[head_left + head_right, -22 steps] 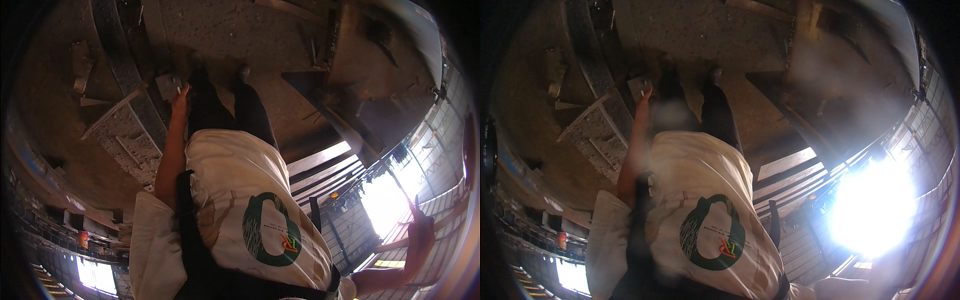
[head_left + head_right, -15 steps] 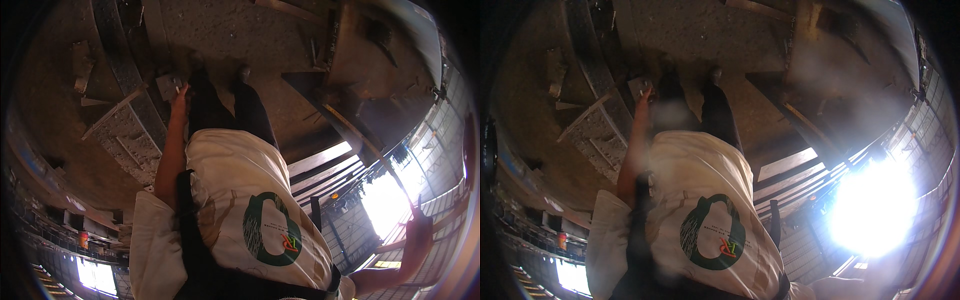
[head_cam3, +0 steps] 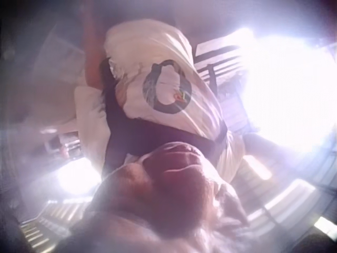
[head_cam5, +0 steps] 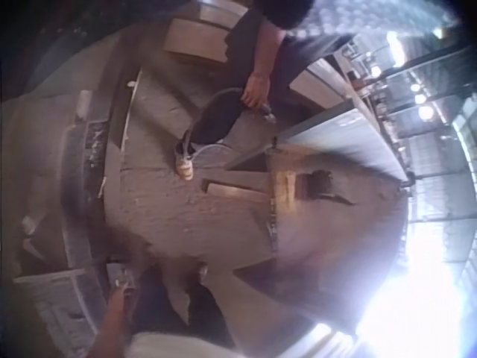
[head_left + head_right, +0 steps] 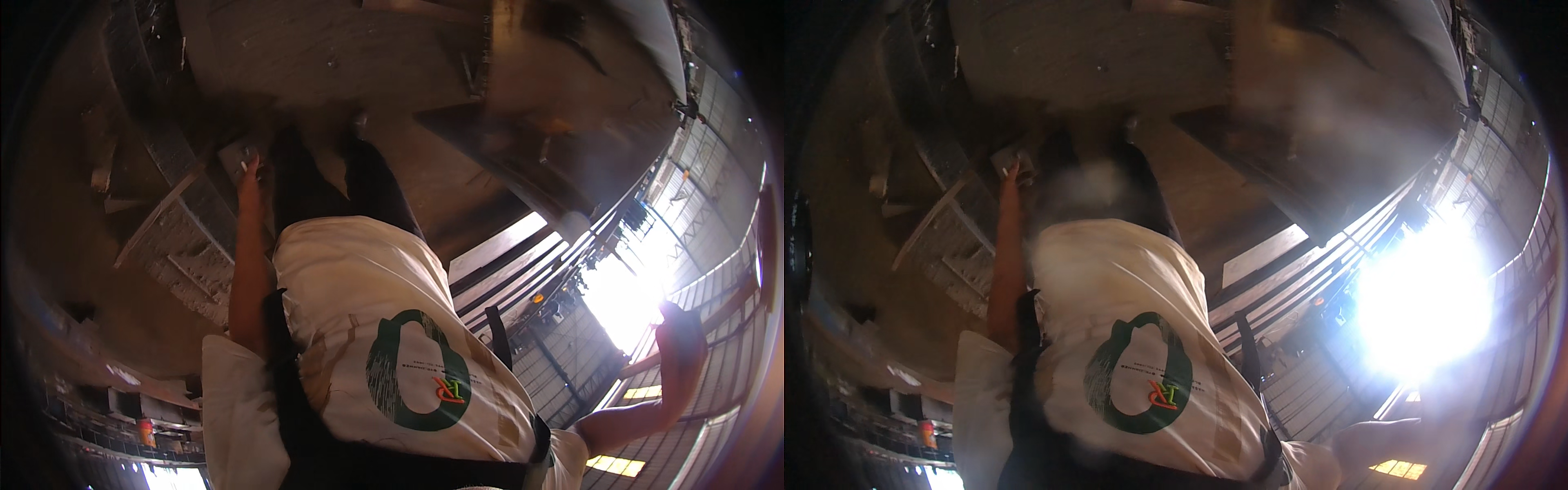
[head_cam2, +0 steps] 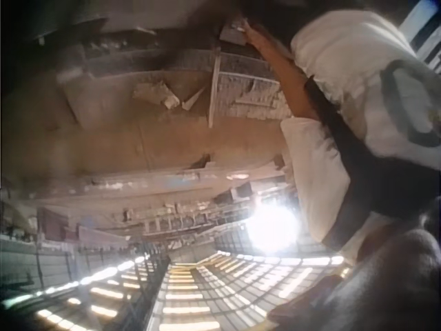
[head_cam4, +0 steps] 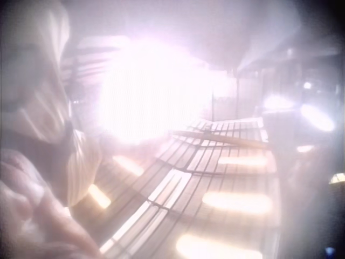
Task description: The person measures a curved metal beam with a tape measure, then uses a metal square and a marker to mark lines on the beam. The person also uses a hammer to tap the metal square into position.
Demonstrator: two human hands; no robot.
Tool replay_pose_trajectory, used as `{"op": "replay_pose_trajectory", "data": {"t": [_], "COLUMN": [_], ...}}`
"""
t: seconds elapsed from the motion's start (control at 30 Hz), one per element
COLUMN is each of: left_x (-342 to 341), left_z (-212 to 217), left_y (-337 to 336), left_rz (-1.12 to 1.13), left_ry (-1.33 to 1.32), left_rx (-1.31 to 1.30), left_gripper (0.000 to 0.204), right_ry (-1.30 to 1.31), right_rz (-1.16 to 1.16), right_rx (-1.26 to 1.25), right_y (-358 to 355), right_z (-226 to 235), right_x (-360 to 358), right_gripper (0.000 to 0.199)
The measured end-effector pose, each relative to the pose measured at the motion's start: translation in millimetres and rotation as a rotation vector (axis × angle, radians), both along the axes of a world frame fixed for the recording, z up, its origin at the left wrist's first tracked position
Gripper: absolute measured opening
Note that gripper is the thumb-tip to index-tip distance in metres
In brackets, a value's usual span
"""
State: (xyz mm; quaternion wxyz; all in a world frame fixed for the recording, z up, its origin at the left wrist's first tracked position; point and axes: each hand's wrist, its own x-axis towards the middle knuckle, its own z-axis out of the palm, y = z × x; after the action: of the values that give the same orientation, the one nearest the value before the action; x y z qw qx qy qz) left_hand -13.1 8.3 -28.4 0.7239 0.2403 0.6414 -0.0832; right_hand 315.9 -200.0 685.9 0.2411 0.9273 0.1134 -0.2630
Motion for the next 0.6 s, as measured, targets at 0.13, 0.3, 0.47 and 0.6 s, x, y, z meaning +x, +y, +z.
{"op": "replay_pose_trajectory", "data": {"t": [0.13, 0.3, 0.47, 0.6], "left_x": [0.4, -4.7, 1.1, -4.7], "left_z": [6.4, -18.8, -13.4, -26.4], "left_y": [-2.0, -1.9, 1.3, 2.0], "left_rz": [0.028, -0.01, 0.018, 0.035], "left_ry": [-0.014, -0.006, -0.026, -0.048], "left_rx": [0.033, 0.052, 0.059, 0.059], "left_gripper": [0.067, 0.062, 0.058, 0.058], "right_ry": [-0.015, -0.028, -0.04, -0.053], "right_rz": [-0.033, -0.015, -0.014, 0.0], "right_rx": [0.068, 0.065, 0.068, 0.071], "right_y": [3.3, 6.2, 7.8, 12.3], "right_z": [-7.2, -11.3, -13.5, -13.0], "right_x": [3.0, -4.3, -12.7, -14.7], "right_gripper": [0.023, 0.022, 0.021, 0.02]}}
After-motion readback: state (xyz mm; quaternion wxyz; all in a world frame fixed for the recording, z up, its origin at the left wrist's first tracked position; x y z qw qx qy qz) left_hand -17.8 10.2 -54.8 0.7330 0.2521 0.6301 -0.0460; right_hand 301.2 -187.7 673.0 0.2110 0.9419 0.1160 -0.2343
